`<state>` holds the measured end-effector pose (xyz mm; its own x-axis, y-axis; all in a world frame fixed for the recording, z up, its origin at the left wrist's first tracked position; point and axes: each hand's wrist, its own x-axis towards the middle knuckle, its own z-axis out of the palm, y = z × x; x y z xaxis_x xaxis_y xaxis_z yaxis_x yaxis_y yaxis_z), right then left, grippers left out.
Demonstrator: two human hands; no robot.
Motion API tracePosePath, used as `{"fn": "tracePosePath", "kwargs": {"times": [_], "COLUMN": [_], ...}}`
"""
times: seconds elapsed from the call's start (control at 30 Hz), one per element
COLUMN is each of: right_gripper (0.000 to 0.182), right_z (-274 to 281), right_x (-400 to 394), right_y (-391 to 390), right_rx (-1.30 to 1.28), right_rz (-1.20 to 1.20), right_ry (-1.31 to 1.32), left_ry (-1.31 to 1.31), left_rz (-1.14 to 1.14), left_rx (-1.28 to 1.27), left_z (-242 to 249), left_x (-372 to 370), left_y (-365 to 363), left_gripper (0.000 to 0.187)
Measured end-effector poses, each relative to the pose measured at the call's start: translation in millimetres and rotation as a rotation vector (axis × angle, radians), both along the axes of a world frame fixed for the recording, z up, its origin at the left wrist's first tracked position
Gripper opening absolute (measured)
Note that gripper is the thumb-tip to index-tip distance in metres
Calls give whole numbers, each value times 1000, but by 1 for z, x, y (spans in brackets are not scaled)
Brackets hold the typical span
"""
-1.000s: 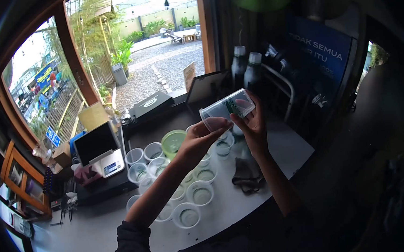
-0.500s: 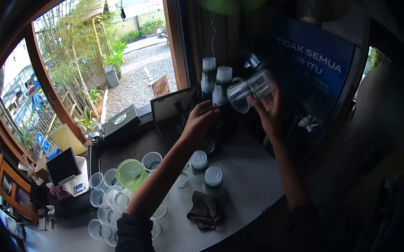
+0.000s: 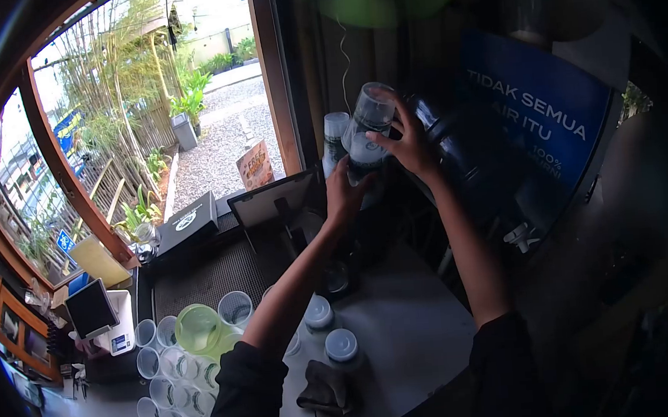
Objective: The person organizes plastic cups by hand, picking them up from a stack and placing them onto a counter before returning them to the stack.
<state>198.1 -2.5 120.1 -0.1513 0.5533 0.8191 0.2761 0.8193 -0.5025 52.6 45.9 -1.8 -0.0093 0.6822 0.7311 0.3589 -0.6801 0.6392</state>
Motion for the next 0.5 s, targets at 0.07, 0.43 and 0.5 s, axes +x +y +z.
{"fn": "tracePosePath", "kwargs": {"times": [0.07, 0.43, 0.5], "right_gripper": [68, 68, 68], "right_z": [0, -37, -45], "right_x": [0, 8, 6], "right_y": [3, 24, 21], "right_rx": [-31, -68, -84], "right_rz": [-35, 11, -12], "right_ry": [-135, -193, -228], "left_ry": [-26, -90, -82], "left_rz": [-135, -229, -222], "left_rx": [-68, -90, -147], "left_z": [10, -2, -4], "left_x": [-6, -24, -27], "left_y": [-12, -12, -8], "left_gripper": [63, 109, 108]}}
